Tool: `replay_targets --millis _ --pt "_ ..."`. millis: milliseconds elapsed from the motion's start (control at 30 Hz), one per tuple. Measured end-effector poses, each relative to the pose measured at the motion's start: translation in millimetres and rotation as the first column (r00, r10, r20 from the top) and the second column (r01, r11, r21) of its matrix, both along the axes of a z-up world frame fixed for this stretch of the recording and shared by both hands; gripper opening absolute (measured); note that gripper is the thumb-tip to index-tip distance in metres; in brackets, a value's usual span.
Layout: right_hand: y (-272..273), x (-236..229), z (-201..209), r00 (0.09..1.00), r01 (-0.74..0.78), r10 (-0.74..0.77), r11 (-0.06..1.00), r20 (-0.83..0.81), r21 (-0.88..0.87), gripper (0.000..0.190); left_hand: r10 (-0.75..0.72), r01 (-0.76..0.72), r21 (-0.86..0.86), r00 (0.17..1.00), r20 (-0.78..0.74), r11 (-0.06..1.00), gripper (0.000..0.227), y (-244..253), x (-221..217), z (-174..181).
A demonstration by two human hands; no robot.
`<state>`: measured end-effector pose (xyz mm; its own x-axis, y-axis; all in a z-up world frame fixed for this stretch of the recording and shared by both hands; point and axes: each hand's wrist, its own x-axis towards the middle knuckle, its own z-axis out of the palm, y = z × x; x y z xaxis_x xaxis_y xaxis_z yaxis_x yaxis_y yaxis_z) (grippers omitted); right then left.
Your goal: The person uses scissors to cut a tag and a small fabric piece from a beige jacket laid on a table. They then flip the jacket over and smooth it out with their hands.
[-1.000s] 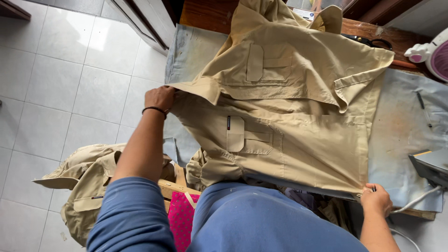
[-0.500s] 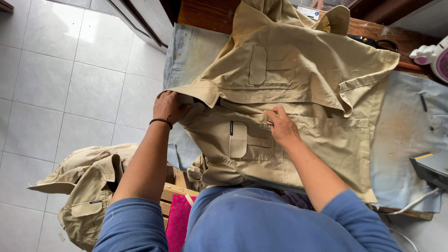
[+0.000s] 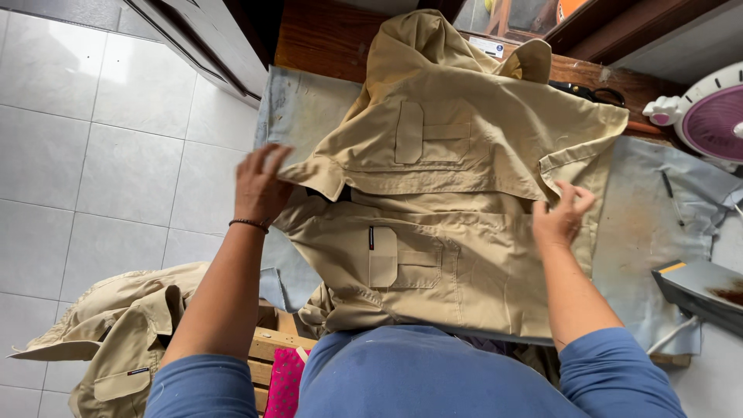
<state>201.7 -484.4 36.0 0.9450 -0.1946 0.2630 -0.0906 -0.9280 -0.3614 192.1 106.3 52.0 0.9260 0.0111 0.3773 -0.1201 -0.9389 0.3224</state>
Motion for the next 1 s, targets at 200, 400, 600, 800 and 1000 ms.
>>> replay_targets --millis 200,400,600,800,1000 --pt "-51 27 -24 0.856 0.159 -0.189 0.982 -0.482 -0.103 0.062 -0.329 0.272 0.372 0.939 0.1 0.888 0.012 -3 11 35" --pt "-62 30 -29 0.841 -0.39 0.093 0.788 -0.534 -0.477 0.083 -0.422 0.341 0.598 0.907 -0.006 0.725 0.062 1 8 19" --pt "-106 32 -24 0.865 -0.47 0.168 0.598 -0.472 -0.65 0.02 -0.46 0.38 0.57 0.888 -0.003 0.729 0.049 3 12 18" --pt "-155 11 -15 0.775 -0.32 -0.165 0.729 -0.61 -0.605 0.033 -0.45 0.386 0.504 0.893 0.005 0.773 0.05 10 11 27" --pt "-178 -53 -59 0.942 -0.037 -0.161 0.822 -0.294 -0.569 0.022 -0.289 0.275 0.418 0.957 -0.03 0.866 0.058 34 -11 15"
